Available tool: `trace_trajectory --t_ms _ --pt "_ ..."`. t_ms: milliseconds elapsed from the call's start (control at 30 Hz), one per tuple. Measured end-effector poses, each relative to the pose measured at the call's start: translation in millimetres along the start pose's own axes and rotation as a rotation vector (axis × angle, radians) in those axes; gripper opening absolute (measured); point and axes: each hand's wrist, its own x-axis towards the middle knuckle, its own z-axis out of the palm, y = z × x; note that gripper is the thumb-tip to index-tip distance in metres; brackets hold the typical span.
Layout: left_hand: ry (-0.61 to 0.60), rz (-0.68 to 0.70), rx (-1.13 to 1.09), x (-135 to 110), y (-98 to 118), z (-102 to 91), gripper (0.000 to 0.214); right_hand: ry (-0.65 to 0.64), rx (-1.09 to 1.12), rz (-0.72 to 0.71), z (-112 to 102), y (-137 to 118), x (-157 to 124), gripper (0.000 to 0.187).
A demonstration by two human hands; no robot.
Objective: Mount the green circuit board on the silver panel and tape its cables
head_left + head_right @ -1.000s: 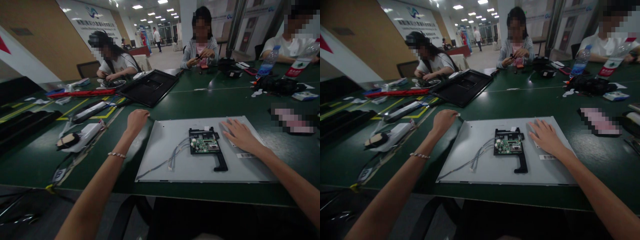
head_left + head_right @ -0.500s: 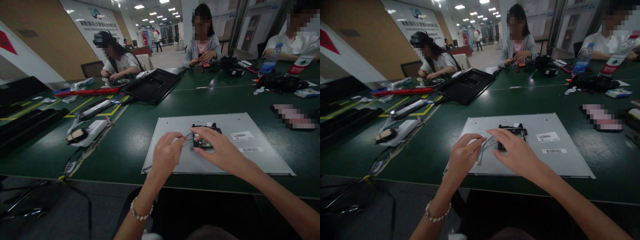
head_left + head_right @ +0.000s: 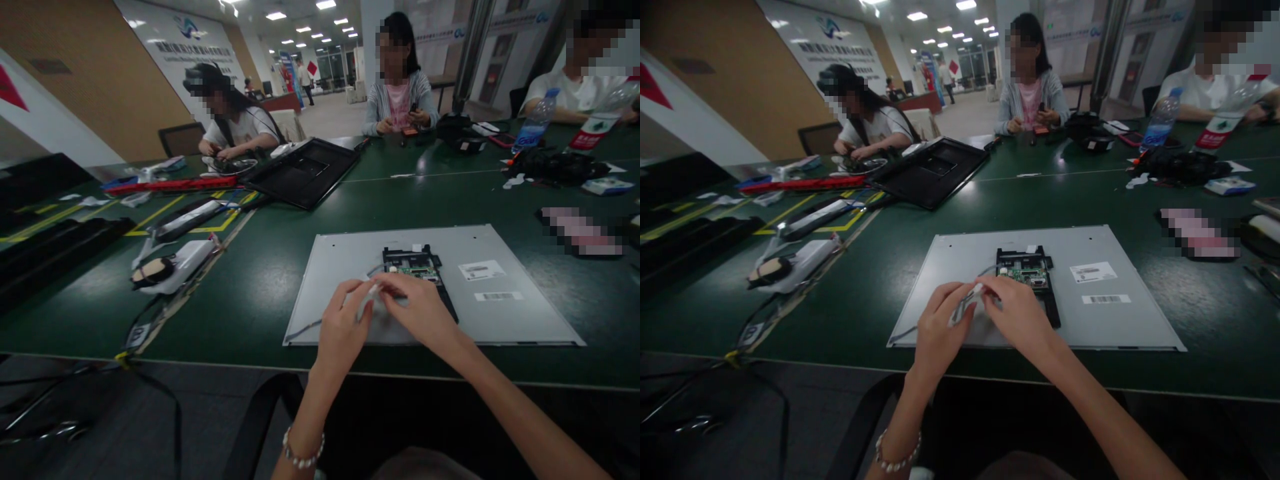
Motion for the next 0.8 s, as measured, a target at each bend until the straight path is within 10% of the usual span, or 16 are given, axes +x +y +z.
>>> trace_trajectory --t_ms 400,800 --pt "-0.095 -0.346 0.035 -13.6 -13.5 -11.4 0.041 -0.094 -0.126 -0.109 8.6 -0.7 -2.8 0.022" --pt "-0.186 -0.101 0.089 -12.9 -10.6 -4.8 0.039 -0.262 -0.25 -0.087 14.6 2.7 -7.2 0.024"
